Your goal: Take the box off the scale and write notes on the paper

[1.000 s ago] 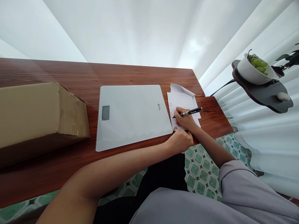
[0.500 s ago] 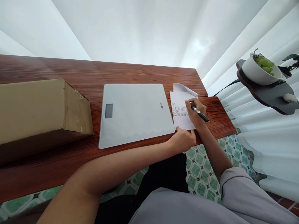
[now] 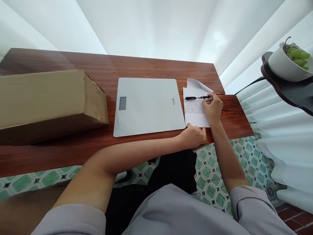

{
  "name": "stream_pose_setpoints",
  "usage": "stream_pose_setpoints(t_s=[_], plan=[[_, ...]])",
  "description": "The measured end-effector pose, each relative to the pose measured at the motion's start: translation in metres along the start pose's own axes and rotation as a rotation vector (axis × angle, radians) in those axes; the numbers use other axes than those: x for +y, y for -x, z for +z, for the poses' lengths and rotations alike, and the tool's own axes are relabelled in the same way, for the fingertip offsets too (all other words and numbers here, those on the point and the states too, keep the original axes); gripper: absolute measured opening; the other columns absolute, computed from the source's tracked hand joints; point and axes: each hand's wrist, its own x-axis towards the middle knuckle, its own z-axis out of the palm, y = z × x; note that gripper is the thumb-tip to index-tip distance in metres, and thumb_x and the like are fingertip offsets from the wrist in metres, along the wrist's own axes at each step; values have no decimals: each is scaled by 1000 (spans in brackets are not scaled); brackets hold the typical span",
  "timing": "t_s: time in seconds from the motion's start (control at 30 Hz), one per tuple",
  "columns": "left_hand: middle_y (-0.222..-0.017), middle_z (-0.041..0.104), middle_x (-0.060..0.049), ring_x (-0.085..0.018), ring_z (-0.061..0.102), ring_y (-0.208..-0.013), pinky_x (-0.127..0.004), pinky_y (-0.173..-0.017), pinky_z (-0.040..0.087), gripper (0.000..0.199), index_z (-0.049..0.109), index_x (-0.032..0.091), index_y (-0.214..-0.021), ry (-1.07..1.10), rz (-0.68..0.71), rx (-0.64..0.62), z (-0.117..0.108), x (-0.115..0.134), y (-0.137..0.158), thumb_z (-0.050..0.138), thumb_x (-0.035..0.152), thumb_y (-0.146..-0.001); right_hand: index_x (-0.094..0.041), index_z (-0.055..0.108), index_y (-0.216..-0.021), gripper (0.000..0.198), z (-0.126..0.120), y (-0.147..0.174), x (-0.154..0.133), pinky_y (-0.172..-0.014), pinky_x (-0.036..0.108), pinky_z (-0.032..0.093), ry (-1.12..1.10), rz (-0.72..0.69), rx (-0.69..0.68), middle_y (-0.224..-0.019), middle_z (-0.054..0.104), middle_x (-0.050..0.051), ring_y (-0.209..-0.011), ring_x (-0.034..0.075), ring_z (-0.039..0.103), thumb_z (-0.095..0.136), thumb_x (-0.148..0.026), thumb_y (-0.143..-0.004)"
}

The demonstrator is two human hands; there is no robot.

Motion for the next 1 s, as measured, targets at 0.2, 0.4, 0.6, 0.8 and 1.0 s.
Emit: stream_pose_setpoints(t_s=[0.2, 0.4, 0.6, 0.8, 1.0], plan=[[-73, 65, -17, -24, 62, -61, -42, -61, 50, 50, 54, -4, -133, -38, 7, -14, -2, 1, -1, 26, 7, -93, -8, 66, -113, 37, 0, 0, 1, -87, 41, 47, 72, 26, -44, -77, 66, 8, -83, 25, 63, 53, -17, -79], [-60, 57, -10, -18, 54, -52, -28, -49, 31, 64, 55, -5, -131, -136, 116, 170, -8, -2, 10, 21, 43, -104, -15, 67, -102, 31, -7, 7, -13, -71, 33, 40, 124, -43, 36, -72, 63, 6, -68, 20, 56, 41, -29, -92], [-54, 50, -2, -12, 44, -46, -29, -46, 20, 55, 64, 0, -114, -297, 207, 388, -31, -14, 61, 28, 40, -104, -17, 68, -93, 45, -7, 10, -16, -72, 36, 39, 214, 13, 7, -74, 65, 11, -68, 22, 55, 27, -36, -98], [-56, 51, -1, -12, 44, -49, -29, -47, 25, 55, 65, 6, -115, -362, 94, 309, -67, -38, 126, 29, 46, -103, -16, 71, -87, 48, -8, 12, -14, -66, 35, 37, 193, -19, 21, -67, 62, 12, -64, 23, 55, 28, -36, -96], [-56, 53, 0, -13, 48, -52, -32, -51, 26, 39, 66, 14, -119, -486, -272, 408, -95, -71, 194, 42, 36, -98, -16, 72, -80, 56, -9, 16, -10, -61, 33, 31, 198, -60, 59, -62, 59, 10, -59, 20, 50, 23, -37, -98]])
